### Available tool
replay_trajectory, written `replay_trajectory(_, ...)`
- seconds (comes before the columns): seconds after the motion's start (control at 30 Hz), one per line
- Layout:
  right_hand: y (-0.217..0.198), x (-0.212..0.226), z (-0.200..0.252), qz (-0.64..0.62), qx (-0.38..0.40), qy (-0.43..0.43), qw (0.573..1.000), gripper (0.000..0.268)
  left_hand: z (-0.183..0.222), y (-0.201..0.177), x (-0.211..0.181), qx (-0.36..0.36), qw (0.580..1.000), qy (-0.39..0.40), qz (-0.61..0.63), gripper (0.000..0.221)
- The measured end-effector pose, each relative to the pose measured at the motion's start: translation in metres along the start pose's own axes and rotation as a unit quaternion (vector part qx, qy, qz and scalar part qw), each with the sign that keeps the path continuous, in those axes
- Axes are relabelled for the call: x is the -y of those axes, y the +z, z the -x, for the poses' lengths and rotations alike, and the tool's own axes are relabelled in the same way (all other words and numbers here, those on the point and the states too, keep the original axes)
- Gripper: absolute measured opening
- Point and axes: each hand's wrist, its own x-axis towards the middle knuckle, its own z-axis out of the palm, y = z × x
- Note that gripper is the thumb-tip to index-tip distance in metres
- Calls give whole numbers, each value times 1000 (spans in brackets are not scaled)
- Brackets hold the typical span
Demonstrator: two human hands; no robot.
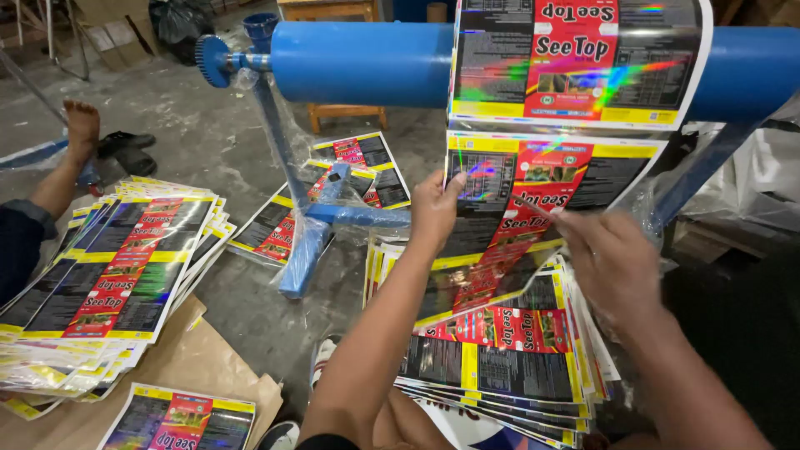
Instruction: Cutting individual printed holographic labels from a roll and stacking them on the floor.
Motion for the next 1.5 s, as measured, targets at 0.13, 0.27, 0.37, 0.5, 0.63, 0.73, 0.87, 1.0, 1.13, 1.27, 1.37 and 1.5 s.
replay_trajectory(0.13, 26, 15, -57, 21, -48, -124, 991, 18, 23, -6, -7, -5, 999, 13, -40, 24)
replay_trajectory(0.27, 45, 22, -82, 59, 6, -176, 983, 24, 44, -11, -9, -13, 996, 4, -91, 32)
replay_trajectory(0.37, 51, 27, -89, 86, 38, -197, 976, 28, 55, -13, -13, -24, 994, 7, -110, 32)
replay_trajectory(0.5, 55, 30, -88, 90, 78, -197, 973, 25, 66, -13, -15, -44, 992, 35, -117, 26)
replay_trajectory(0.63, 60, 30, -82, 101, 101, -189, 971, 24, 73, -14, -10, -36, 993, -4, -111, 27)
replay_trajectory(0.73, 62, 29, -80, 111, 116, -188, 969, 27, 77, -16, -12, -32, 993, 4, -112, 28)
replay_trajectory(0.87, 59, 35, -78, 115, 132, -202, 964, 34, 82, -17, -23, -28, 994, -32, -104, 28)
replay_trajectory(1.0, 56, 40, -80, 134, 131, -227, 956, 33, 85, -16, -23, -32, 996, -29, -84, 26)
replay_trajectory(1.13, 53, 35, -80, 168, 149, -229, 947, 33, 84, -17, -23, -38, 994, -11, -104, 26)
replay_trajectory(1.27, 46, 24, -75, 167, 146, -230, 948, 34, 82, -14, -8, -41, 991, -7, -124, 31)
replay_trajectory(1.37, 38, 15, -70, 183, 153, -226, 944, 34, 82, -14, -4, -45, 991, -6, -123, 34)
replay_trajectory(1.5, 27, -1, -64, 213, 180, -209, 937, 31, 84, -15, -7, -36, 996, 3, -80, 34)
